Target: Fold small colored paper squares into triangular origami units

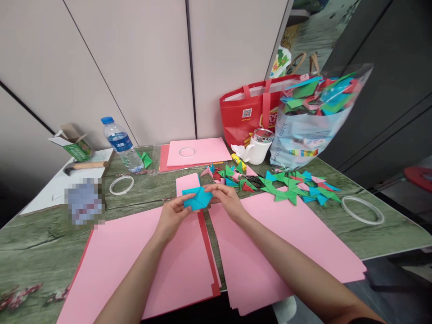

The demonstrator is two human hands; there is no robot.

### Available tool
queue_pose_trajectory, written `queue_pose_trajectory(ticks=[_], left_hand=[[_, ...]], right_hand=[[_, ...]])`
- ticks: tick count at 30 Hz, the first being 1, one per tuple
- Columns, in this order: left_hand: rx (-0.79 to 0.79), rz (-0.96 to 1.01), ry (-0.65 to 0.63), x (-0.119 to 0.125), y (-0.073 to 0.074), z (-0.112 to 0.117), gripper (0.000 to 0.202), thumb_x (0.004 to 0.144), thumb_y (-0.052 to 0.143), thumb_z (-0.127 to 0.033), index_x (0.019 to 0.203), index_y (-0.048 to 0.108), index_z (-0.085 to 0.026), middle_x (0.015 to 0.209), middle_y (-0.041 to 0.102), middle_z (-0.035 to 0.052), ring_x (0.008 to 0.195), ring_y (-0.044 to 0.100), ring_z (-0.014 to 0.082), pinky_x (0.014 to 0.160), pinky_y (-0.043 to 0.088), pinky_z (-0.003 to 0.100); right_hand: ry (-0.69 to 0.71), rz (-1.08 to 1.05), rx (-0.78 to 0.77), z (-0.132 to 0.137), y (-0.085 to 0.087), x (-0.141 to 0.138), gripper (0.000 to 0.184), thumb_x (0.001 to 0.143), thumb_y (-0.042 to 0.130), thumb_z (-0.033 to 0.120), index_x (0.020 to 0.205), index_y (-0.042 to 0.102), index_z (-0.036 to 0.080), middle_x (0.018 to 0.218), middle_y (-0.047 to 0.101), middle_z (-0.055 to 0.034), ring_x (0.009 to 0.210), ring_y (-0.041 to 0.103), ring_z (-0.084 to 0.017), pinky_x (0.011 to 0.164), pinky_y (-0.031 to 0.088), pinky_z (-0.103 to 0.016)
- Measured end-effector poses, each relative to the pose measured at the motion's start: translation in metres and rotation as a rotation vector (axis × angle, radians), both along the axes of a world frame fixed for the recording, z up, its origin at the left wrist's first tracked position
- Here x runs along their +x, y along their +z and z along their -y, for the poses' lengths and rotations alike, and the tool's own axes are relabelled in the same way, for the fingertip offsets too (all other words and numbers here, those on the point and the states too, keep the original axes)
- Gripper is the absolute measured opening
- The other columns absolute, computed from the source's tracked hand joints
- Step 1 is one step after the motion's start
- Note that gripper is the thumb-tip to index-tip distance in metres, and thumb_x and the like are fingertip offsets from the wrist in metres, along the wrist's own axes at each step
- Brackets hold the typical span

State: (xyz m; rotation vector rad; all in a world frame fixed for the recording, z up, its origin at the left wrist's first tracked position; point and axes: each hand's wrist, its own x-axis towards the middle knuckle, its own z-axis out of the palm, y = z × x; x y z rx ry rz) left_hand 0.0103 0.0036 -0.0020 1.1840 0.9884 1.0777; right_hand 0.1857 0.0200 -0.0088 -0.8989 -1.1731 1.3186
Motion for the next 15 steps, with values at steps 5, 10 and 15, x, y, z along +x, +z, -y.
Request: queue_pose_trajectory(ticks=[5,10,15], left_hand=[[0.01,-0.098,-0.099,-0.001,0.0036,0.0016,0.034,0.065,0.066,-0.017,0.098,0.066,-0.017,0.07,0.069,0.0028,0.057,0.061,0.0153,0.062,0.049,0.029],[0.105,-0.081,0.156,0.0007,0.0061,0.0005,0.031,0.064,0.068,-0.021,0.095,0.068,-0.016,0.079,0.07,0.0046,0.055,0.058,0.0137,0.055,0.049,0.027],[0.144,-0.051,0.195,0.0027,0.0028,0.0005,0.032,0.065,0.069,-0.026,0.096,0.067,-0.019,0.097,0.068,0.0055,0.088,0.06,0.0209,0.077,0.048,0.031]], right_hand=[[0.024,0.171,0.091,-0.0005,-0.0045,0.0001,0.017,0.067,0.059,0.02,0.082,0.066,0.018,0.092,0.066,-0.0049,0.084,0.06,-0.018,0.075,0.048,-0.032],[0.021,0.234,0.078,0.0002,-0.0071,-0.0013,0.015,0.065,0.059,0.017,0.078,0.066,0.017,0.077,0.066,-0.0025,0.07,0.059,-0.015,0.065,0.047,-0.029],[0.014,0.159,0.047,0.0022,-0.0085,-0.0025,0.016,0.064,0.063,0.019,0.079,0.066,0.017,0.082,0.065,-0.0042,0.075,0.06,-0.017,0.068,0.048,-0.03]])
